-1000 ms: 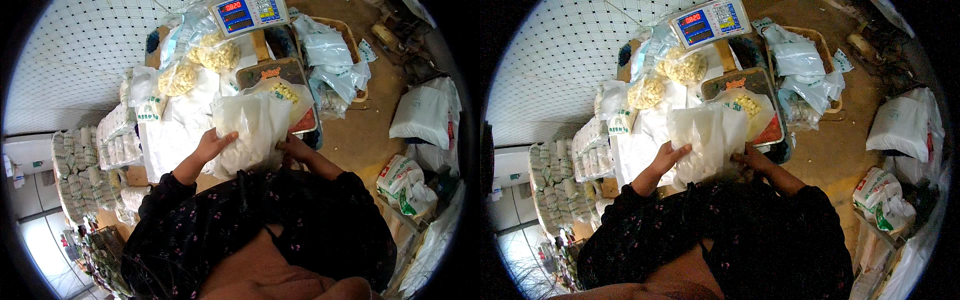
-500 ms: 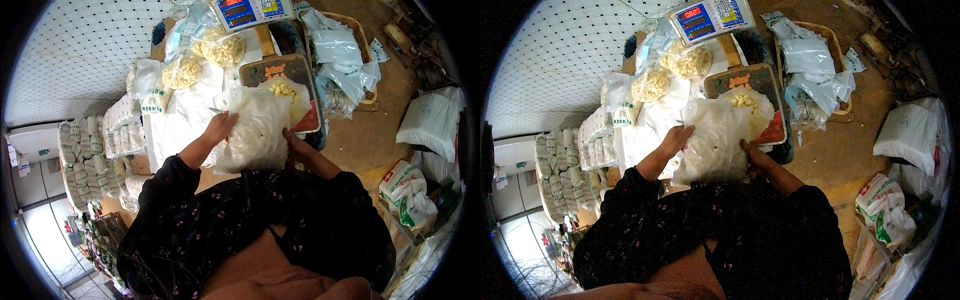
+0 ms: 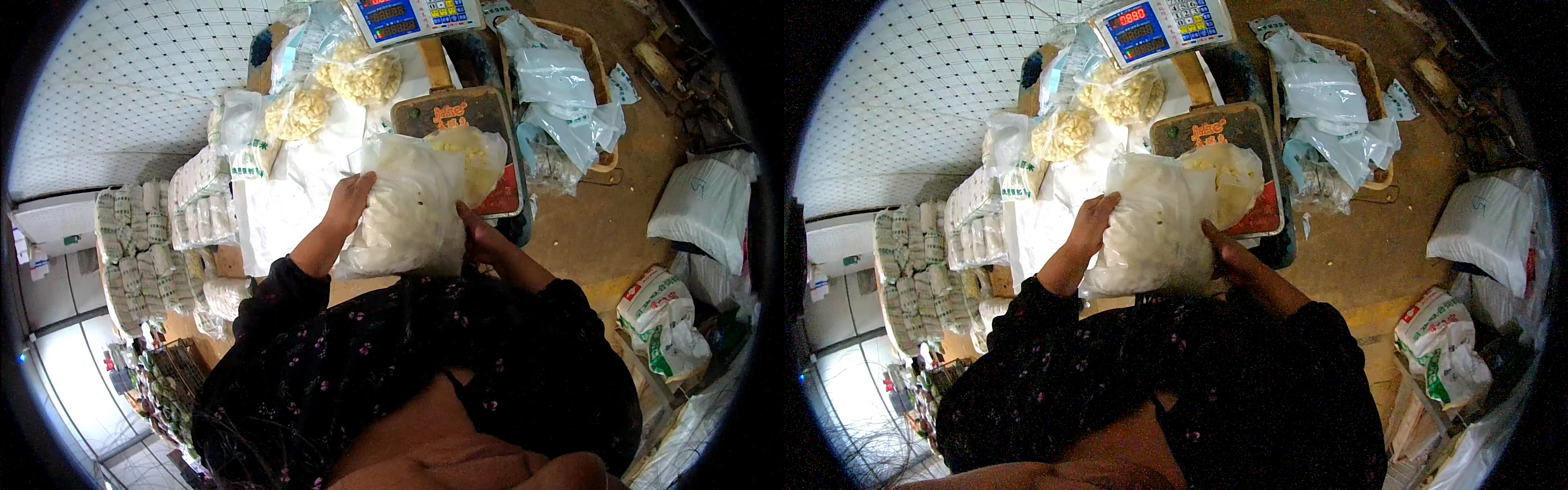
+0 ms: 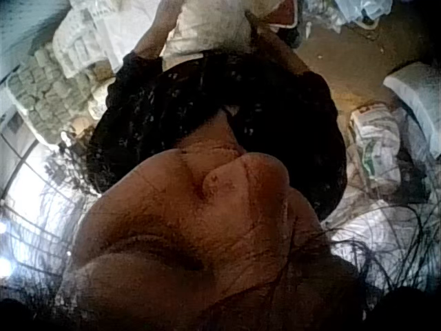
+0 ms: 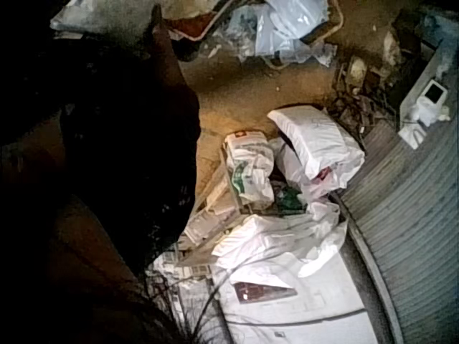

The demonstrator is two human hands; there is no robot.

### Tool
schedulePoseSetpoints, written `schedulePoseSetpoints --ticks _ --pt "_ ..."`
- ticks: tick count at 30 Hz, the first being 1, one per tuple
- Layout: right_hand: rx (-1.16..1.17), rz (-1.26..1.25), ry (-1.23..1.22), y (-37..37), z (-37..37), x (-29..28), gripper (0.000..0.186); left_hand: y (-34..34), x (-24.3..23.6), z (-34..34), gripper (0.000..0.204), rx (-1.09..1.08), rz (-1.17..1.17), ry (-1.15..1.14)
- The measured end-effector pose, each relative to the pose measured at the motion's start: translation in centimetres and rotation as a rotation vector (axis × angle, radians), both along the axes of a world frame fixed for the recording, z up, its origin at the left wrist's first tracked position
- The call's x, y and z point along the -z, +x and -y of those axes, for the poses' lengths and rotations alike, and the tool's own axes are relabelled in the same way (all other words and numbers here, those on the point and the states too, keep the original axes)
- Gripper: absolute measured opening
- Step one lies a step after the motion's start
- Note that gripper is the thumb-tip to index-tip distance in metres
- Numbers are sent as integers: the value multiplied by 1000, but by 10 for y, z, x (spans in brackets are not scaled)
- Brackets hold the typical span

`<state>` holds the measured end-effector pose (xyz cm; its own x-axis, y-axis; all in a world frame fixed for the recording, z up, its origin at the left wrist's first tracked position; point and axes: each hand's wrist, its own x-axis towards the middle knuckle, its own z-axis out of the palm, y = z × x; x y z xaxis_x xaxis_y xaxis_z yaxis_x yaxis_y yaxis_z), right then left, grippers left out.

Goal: The person scoops garlic cloves from a large sack into small plastic bags, weighs each bag on a digital scale, and adjusts the contents to reach a target weight. The person then ties the bags and places them aside.

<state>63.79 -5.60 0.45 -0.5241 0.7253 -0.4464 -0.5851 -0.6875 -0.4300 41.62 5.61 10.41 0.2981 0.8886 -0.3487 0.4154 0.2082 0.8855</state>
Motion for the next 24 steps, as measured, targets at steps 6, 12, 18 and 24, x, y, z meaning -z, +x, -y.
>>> schedulePoseSetpoints --ticks 6,12,18,24 --pt "84 -6 -93 13 11 -24 67 13 11 1 33 -66 -55 -227" --pt "-5 143 -127 9 4 -39 64 19 -16 4 33 -75 -22 -187" --pt "140 58 -190 14 18 -22 62 21 18 8 34 -70 49 -174" --pt "53 182 -43 11 8 -22 66 14 6 -3 35 -131 -39 -304"
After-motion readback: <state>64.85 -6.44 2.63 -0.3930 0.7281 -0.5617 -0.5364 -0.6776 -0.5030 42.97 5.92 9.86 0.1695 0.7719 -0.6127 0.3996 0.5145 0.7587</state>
